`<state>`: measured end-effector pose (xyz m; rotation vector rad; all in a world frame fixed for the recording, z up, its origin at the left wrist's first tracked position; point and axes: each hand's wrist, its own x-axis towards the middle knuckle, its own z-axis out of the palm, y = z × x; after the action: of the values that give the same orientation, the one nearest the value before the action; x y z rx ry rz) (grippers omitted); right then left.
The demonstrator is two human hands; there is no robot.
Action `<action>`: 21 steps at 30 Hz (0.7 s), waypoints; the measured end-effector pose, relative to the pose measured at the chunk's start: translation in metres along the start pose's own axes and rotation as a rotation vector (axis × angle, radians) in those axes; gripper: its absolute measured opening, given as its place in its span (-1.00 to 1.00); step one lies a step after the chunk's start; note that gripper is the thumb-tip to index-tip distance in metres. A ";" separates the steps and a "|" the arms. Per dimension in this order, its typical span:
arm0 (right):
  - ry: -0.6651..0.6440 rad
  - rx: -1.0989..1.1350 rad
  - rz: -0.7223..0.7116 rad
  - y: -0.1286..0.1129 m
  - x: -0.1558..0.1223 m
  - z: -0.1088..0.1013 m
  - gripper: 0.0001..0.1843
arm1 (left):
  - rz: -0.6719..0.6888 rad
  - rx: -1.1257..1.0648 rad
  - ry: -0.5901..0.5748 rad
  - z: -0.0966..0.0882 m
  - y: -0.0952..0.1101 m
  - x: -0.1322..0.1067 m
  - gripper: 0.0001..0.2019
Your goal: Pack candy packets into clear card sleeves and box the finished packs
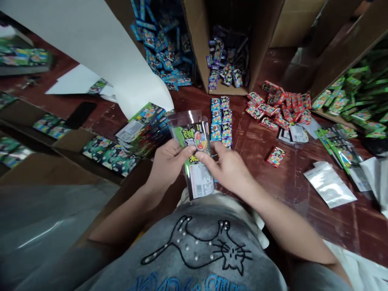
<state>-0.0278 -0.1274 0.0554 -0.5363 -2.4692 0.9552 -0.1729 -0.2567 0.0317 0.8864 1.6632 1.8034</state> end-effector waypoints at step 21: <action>0.052 -0.054 0.220 0.004 0.001 0.062 -0.50 | 0.063 0.443 0.109 -0.007 -0.064 -0.073 -0.67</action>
<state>-0.0601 -0.1569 0.0111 -0.8539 -2.4318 0.9449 -0.1346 -0.3098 -0.0403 1.0462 2.1767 1.5696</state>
